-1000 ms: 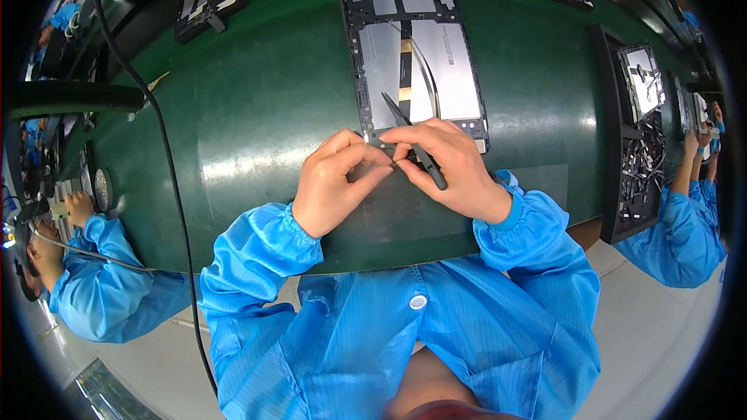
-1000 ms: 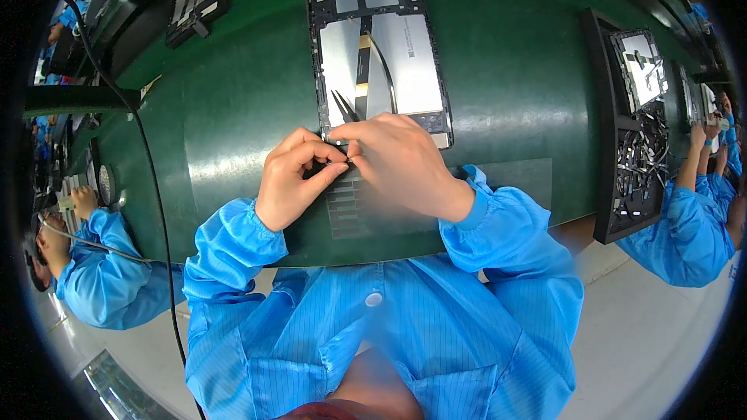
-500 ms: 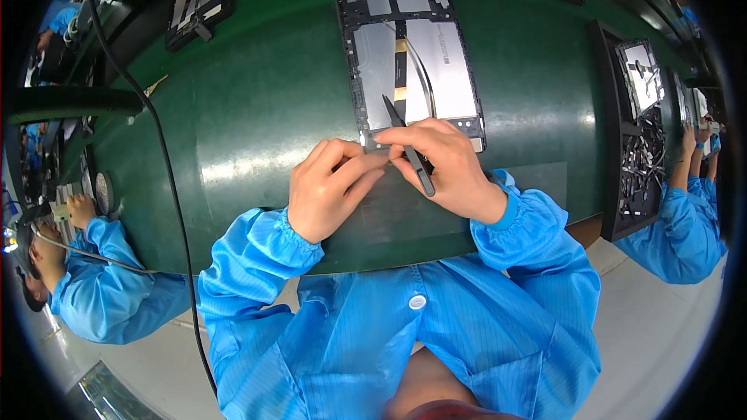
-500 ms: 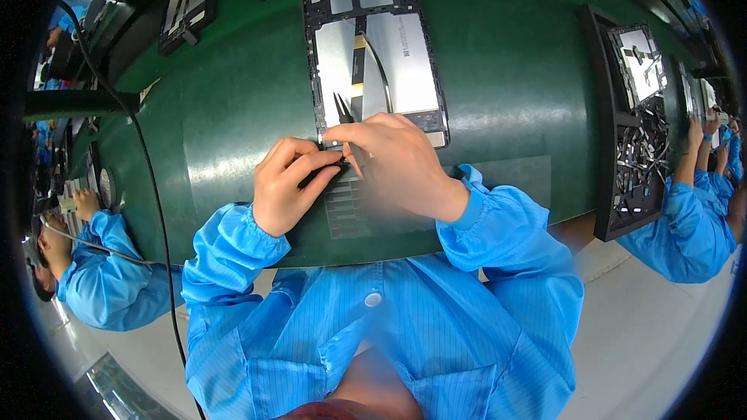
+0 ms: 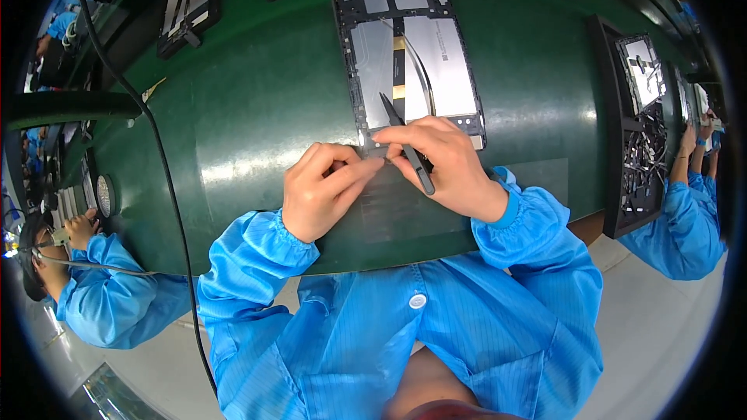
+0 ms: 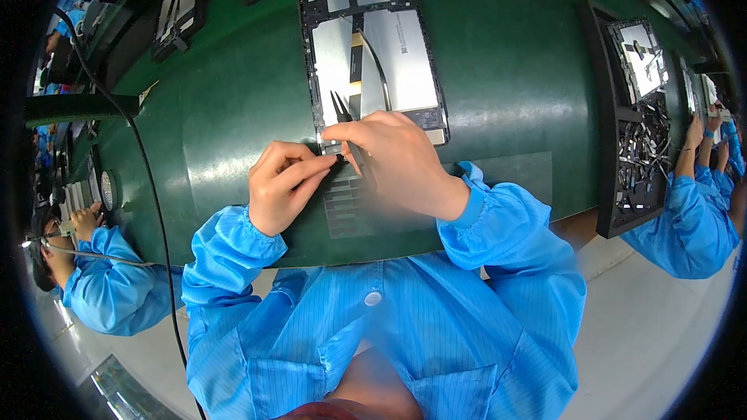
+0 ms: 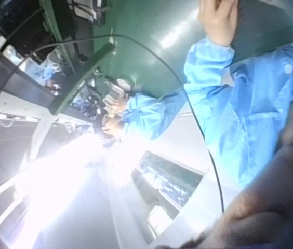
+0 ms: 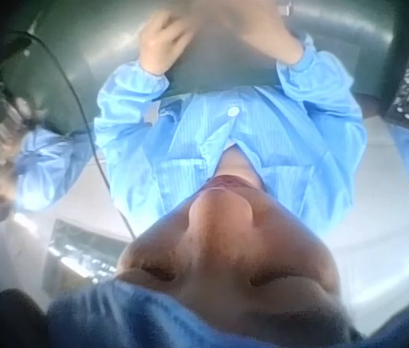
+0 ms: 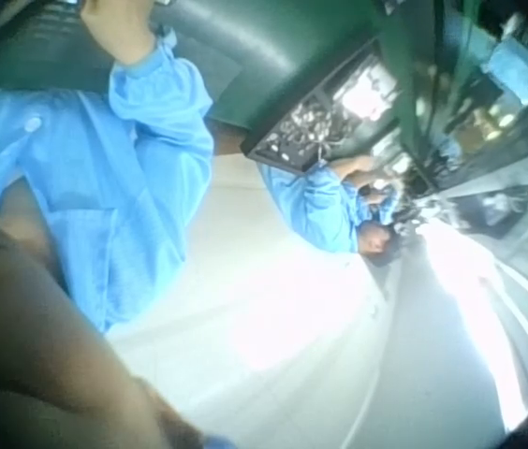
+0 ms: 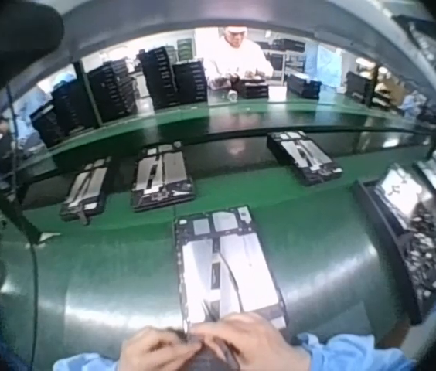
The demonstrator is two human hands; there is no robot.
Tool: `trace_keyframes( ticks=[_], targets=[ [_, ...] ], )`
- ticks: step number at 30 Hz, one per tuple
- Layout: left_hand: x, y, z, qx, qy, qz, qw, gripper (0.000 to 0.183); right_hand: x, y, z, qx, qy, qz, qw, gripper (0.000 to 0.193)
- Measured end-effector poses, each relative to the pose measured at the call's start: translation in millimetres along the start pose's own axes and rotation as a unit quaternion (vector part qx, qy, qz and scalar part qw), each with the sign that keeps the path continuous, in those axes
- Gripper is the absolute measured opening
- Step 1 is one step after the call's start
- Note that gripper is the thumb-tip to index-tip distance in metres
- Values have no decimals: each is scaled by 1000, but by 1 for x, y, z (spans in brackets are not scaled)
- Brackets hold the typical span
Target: The person assembles tablet screens by connecting internal components and flex cables to a chassis, using tweezers and a pry tool.
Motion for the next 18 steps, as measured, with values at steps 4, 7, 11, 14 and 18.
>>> trace_keyframes(
  ticks=[4,7,11,14,18],
  targets=[
    [-1,-5,0,86,42,-56,994,35,1,1,-1,-3,-2,0,1000,43],
    [0,-6,-1,122,41,-81,988,36,1,1,-1,-5,-7,3,1000,43],
    [1,-1,-1,29,21,-33,999,37,1,2,-1,-12,-17,11,1000,43],
    [0,-1,1,31,11,-45,998,38,0,2,0,-6,-15,13,1000,43],
    [0,-2,1,58,21,-62,996,41,-1,1,-1,-10,-18,14,1000,44]
  ],
)
Point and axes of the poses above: each hand's wrist, its own x-axis towards the middle knuckle, its own z-axis out of the back of the hand, y = z × x, the point moved 4 cm from there along x, towards the middle knuckle, and after that the axes turned 3 degrees about z, right-handed, at the moved point
